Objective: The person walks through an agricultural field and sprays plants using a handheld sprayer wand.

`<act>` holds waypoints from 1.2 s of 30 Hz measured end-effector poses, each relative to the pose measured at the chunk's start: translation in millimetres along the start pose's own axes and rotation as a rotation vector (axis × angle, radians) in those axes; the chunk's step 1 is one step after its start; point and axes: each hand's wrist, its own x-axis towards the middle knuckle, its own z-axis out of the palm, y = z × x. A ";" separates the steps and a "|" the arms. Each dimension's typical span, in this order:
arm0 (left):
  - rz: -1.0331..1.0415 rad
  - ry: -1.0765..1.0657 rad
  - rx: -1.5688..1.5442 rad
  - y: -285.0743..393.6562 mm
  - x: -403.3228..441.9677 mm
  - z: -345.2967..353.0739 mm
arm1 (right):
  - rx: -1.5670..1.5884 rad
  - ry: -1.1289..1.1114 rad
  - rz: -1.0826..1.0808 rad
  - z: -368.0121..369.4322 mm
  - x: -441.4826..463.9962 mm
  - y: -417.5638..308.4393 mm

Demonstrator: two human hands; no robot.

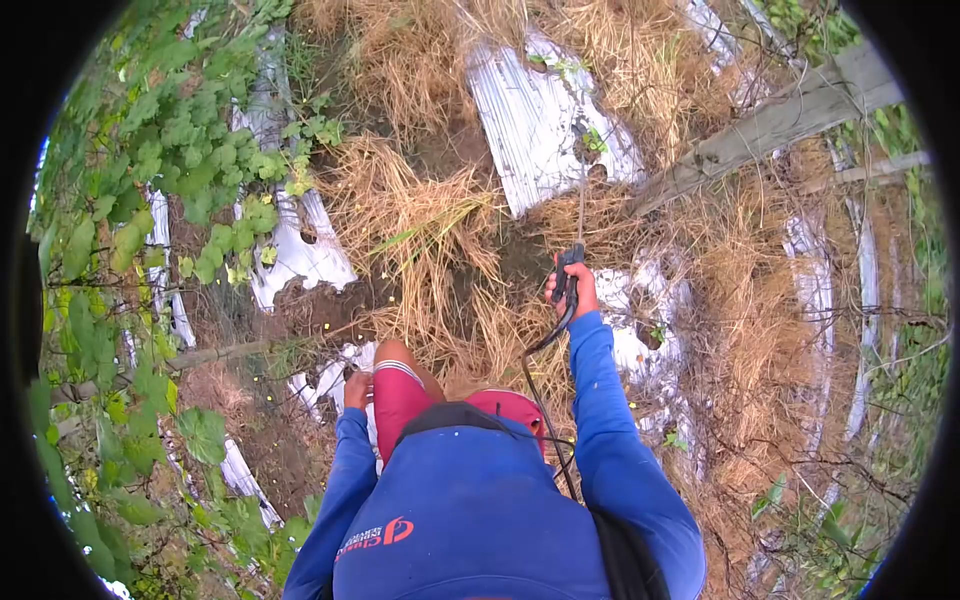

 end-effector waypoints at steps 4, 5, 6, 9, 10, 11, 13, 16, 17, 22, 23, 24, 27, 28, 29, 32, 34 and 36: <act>-0.026 0.060 -0.026 19.6 -3.9 -6.5 | 0.003 0.022 0.010 2.5 6.7 -1.5; -0.027 0.055 -0.025 20.4 0.4 -6.3 | 0.002 0.029 0.015 2.9 9.5 -1.6; -0.088 0.029 0.009 21.7 5.5 -5.9 | 0.003 0.033 0.009 3.8 11.7 -2.1; -0.225 -0.032 0.028 29.8 24.0 1.7 | -0.001 0.011 0.028 7.8 18.6 -2.8; -0.245 -0.057 0.017 30.4 31.4 4.7 | -0.007 0.020 0.030 10.1 21.5 -2.1; -0.263 -0.082 0.006 32.9 40.9 7.3 | -0.014 0.028 0.031 12.8 26.3 -0.7; -0.269 -0.102 0.011 39.7 61.1 15.2 | -0.008 0.096 0.028 15.9 39.4 1.8; -0.263 -0.147 0.018 50.4 102.5 23.1 | -0.075 0.100 0.005 33.9 49.4 2.8; -0.198 -0.191 -0.021 44.6 117.5 16.5 | -0.084 0.120 0.010 37.1 49.5 8.6; -0.228 -0.365 -0.133 93.2 182.4 5.6 | -0.082 0.162 0.029 78.7 70.6 5.4; -0.232 -0.346 -0.121 107.6 190.1 1.9 | -0.076 0.167 0.030 87.9 73.4 6.8; -0.235 -0.328 -0.111 121.5 197.0 -1.1 | -0.084 0.171 0.024 96.0 76.3 8.9; -0.233 -0.290 -0.148 160.8 217.4 -7.6 | -0.120 0.193 -0.014 118.8 84.4 12.8; -0.213 -0.306 -0.237 164.5 233.9 -14.6 | -0.129 0.218 -0.014 130.0 85.3 12.9; -0.195 -0.318 -0.324 169.8 246.8 -22.6 | -0.132 0.224 -0.017 140.2 86.2 12.5; -0.219 -0.269 -0.187 202.2 270.4 -39.5 | -0.103 0.332 0.015 158.3 95.5 12.8; -0.215 -0.293 -0.180 222.4 280.4 -48.1 | -0.108 0.343 -0.003 164.9 104.8 14.6; -0.174 -0.252 -0.148 228.2 287.5 -51.5 | -0.095 0.280 -0.024 173.5 107.5 15.9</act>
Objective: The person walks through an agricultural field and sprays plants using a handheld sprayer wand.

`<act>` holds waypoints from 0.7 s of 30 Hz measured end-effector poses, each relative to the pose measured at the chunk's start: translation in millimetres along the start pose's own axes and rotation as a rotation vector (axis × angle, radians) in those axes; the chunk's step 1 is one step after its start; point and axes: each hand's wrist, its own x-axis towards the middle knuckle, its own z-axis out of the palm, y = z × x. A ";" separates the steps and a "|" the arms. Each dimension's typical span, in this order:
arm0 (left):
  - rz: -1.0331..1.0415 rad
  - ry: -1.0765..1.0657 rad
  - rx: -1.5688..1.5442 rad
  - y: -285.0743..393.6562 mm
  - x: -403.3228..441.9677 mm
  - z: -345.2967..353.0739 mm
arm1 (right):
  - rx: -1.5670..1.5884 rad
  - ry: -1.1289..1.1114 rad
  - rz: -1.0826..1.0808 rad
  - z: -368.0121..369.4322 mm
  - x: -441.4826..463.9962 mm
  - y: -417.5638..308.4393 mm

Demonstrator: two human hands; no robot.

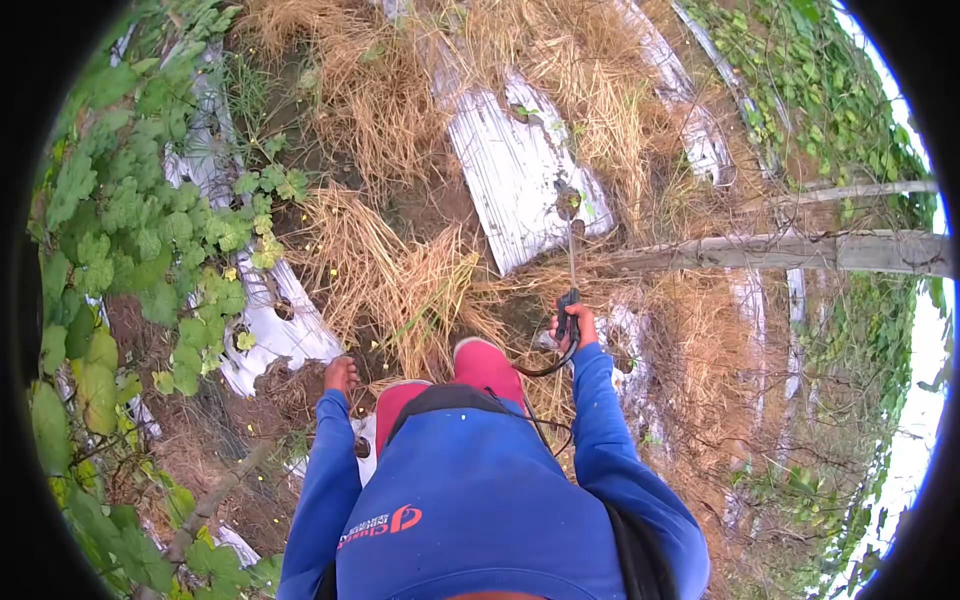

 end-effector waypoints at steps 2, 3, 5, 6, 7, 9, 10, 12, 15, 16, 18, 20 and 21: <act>0.047 0.045 0.032 13.3 -2.2 0.0 | -0.017 0.040 0.004 9.2 3.4 -2.7; 0.031 0.040 0.043 18.0 -4.7 1.7 | -0.032 0.081 0.011 13.4 4.9 -3.9; 0.021 0.033 0.060 20.0 0.7 1.5 | -0.035 0.076 -0.004 26.5 2.4 -7.0; -0.015 0.000 0.048 18.9 3.4 3.6 | -0.057 0.071 -0.019 33.0 0.4 -8.9; -0.052 -0.033 0.036 19.8 4.5 6.2 | -0.079 0.067 -0.034 37.9 -0.6 -10.2; -0.049 -0.030 0.103 20.7 6.9 12.1 | -0.095 0.057 -0.033 49.3 0.1 -16.2; -0.076 -0.054 0.116 18.8 8.8 14.8 | -0.075 0.003 -0.015 61.0 -3.9 -19.7; -0.103 -0.062 0.123 12.8 10.6 19.0 | -0.058 -0.072 -0.003 71.3 2.0 -26.1; -0.107 -0.087 0.062 6.8 19.7 18.4 | -0.064 -0.103 0.021 105.4 3.3 -39.6; -0.081 -0.091 0.053 9.8 16.7 19.8 | -0.060 -0.126 0.008 110.2 9.5 -43.4; -0.075 -0.090 0.059 22.2 15.3 21.5 | -0.072 -0.106 -0.010 115.5 23.1 -47.2; 0.014 -0.131 0.036 24.1 19.6 17.4 | -0.126 -0.106 -0.086 121.2 30.1 -52.3; 0.014 -0.126 0.047 27.9 21.2 11.2 | -0.113 -0.107 -0.081 118.1 32.3 -52.9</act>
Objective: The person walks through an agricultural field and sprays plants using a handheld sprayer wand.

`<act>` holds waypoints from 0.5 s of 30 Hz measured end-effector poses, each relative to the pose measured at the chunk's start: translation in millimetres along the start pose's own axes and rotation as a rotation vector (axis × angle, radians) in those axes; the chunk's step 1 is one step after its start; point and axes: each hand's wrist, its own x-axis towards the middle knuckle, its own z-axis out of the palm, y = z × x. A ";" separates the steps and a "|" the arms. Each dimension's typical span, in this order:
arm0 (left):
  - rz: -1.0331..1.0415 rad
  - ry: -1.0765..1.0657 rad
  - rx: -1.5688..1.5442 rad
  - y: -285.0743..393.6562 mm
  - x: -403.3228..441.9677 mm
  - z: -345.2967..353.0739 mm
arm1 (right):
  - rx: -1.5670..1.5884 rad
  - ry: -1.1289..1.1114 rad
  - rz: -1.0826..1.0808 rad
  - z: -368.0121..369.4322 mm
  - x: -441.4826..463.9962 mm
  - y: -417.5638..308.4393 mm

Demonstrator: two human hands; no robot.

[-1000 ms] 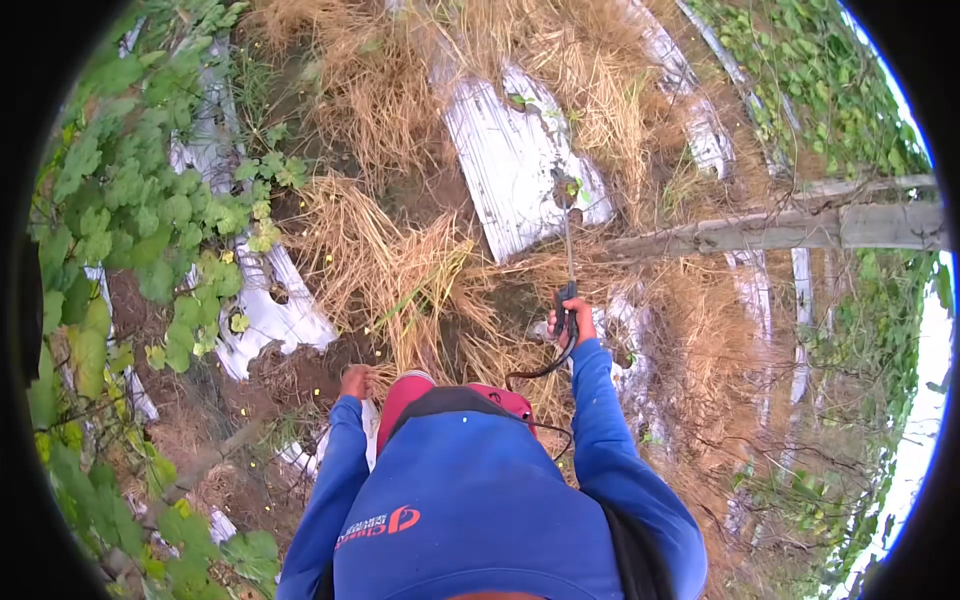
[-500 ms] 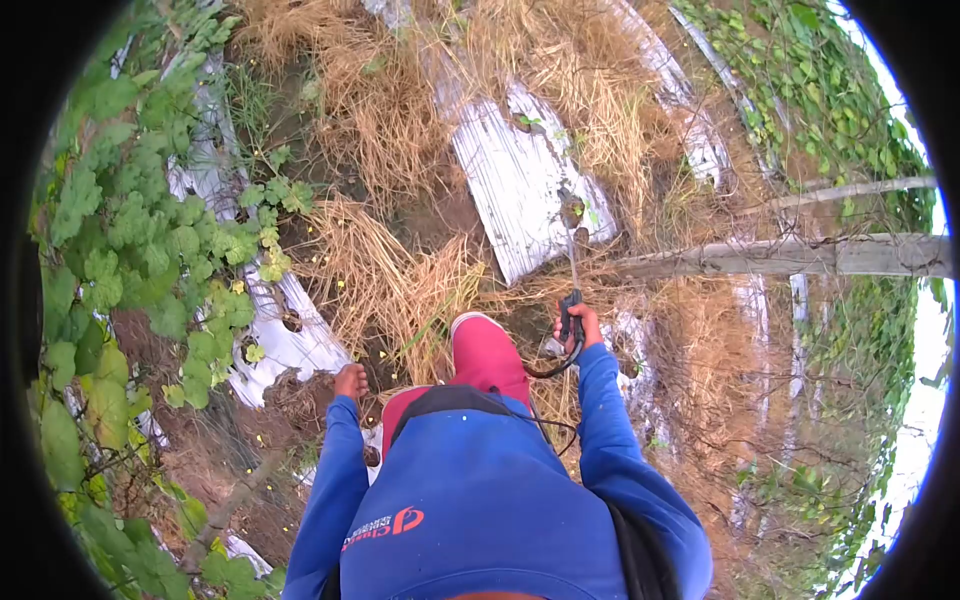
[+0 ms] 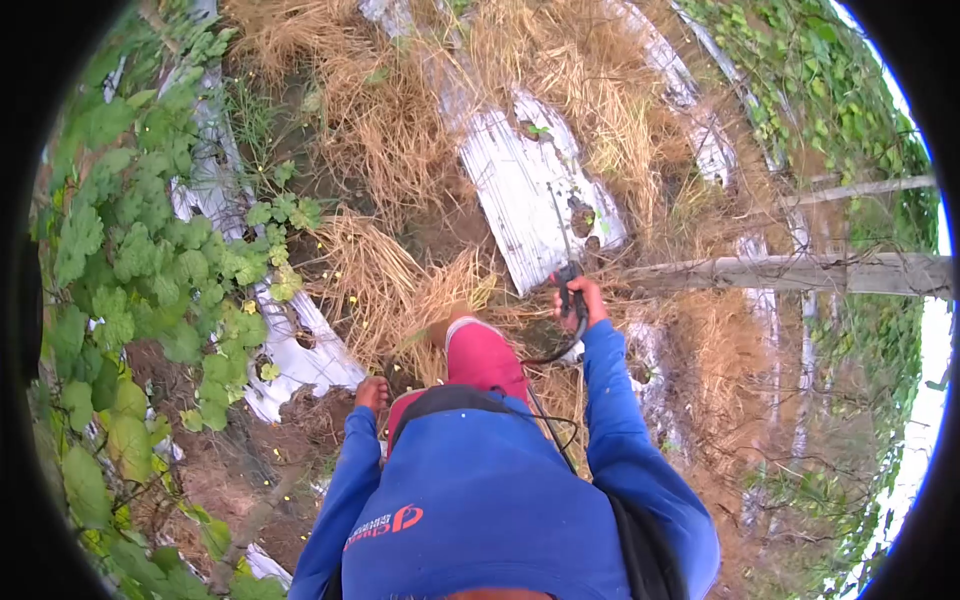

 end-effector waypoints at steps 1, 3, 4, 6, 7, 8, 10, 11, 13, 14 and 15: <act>-0.053 0.015 0.017 13.5 4.4 2.2 | 0.042 0.016 0.071 -4.0 4.6 -7.1; -0.061 0.073 0.107 19.5 12.6 -5.5 | 0.097 0.013 0.154 -20.6 4.0 -2.8; -0.063 0.075 0.118 24.8 23.3 -9.3 | 0.108 0.015 0.155 -27.6 3.8 -0.6; -0.074 0.041 0.113 34.9 32.5 -23.5 | -0.021 0.181 0.143 -41.7 -7.5 14.6; -0.080 0.042 0.125 47.1 36.0 -27.0 | -0.100 0.273 0.135 -41.9 -16.7 19.0; -0.080 0.038 0.124 62.1 38.1 -27.1 | -0.181 0.365 0.128 -39.7 -29.3 20.5; -0.092 0.033 0.133 93.4 36.4 -23.2 | -0.316 0.439 0.118 -33.8 -57.8 25.5; -0.109 0.069 0.180 114.1 34.7 -18.5 | -0.302 0.463 0.100 -28.2 -72.2 28.0; -0.098 0.095 0.268 137.5 46.6 -15.2 | -0.282 0.498 0.088 -8.8 -93.3 16.2; -0.106 0.091 0.281 150.8 52.2 -12.9 | -0.265 0.468 0.118 7.1 -102.9 7.1; -0.116 0.079 0.319 167.9 58.1 -7.4 | -0.248 0.439 0.146 20.5 -108.5 0.4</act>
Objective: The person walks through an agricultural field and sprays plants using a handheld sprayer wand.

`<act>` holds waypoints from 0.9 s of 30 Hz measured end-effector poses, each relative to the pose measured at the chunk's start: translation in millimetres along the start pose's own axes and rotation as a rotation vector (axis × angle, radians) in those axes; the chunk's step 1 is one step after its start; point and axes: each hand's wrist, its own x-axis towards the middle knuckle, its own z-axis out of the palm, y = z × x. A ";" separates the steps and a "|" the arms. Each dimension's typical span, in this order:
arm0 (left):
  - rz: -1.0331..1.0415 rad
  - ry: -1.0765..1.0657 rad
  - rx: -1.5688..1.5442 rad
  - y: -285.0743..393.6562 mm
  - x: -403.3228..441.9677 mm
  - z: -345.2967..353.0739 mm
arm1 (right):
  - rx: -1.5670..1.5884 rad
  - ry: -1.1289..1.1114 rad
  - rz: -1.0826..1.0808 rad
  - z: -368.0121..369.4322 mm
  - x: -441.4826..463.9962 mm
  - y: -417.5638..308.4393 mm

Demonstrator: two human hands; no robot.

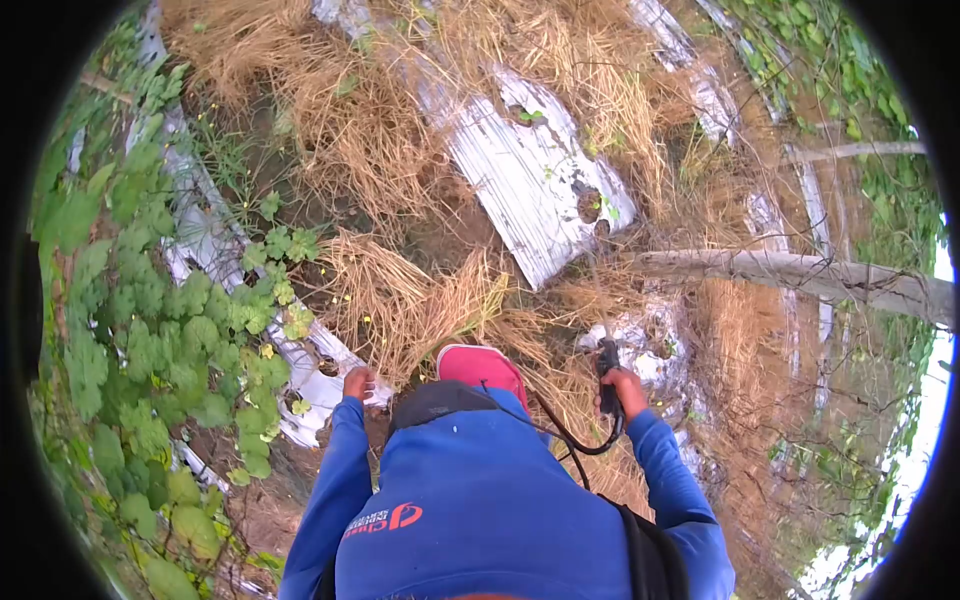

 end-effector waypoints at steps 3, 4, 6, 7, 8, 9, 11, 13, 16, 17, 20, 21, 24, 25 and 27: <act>0.020 -0.007 0.043 45.3 16.6 8.3 | 0.132 -0.188 0.090 28.6 1.9 -34.1; 0.037 -0.043 0.011 64.0 17.2 12.2 | 0.215 -0.242 0.142 35.3 13.9 -40.7; 0.082 -0.154 -0.132 90.9 30.1 11.6 | 0.253 -0.259 0.098 61.1 37.1 -59.5; 0.081 -0.145 -0.120 101.8 28.3 12.1 | 0.284 -0.266 0.056 73.8 47.4 -66.7; 0.130 -0.135 -0.105 116.5 26.3 18.0 | 0.297 -0.274 0.059 85.9 62.8 -74.3; 0.180 -0.128 -0.096 130.4 23.0 22.3 | 0.292 -0.287 0.005 96.0 81.1 -82.2; 0.232 -0.090 -0.041 141.7 34.8 17.7 | 0.300 -0.303 -0.047 113.3 113.2 -98.4; 0.339 -0.066 0.019 155.4 19.9 16.3 | 0.335 -0.301 -0.029 123.2 138.3 -114.9; 0.362 -0.010 0.013 177.7 2.4 11.1 | 0.342 -0.311 -0.041 137.6 164.9 -129.7; 0.366 0.015 0.027 182.2 -3.2 7.8 | 0.343 -0.320 -0.041 141.7 167.6 -132.9; 0.431 0.049 0.018 197.9 -18.6 -2.2 | 0.384 -0.325 -0.017 153.4 167.8 -143.9; 0.491 0.028 0.012 202.4 -24.2 -6.3 | 0.379 -0.330 -0.015 156.4 166.7 -146.9; 0.578 0.057 0.040 213.4 -33.8 -11.3 | 0.426 -0.388 0.020 155.6 173.2 -149.8; 0.632 0.060 0.068 216.9 -34.2 -12.3 | 0.420 -0.388 0.022 156.6 175.1 -149.8; 0.638 0.064 0.051 223.3 -35.5 -12.9 | 0.396 -0.356 -0.032 158.7 177.0 -147.8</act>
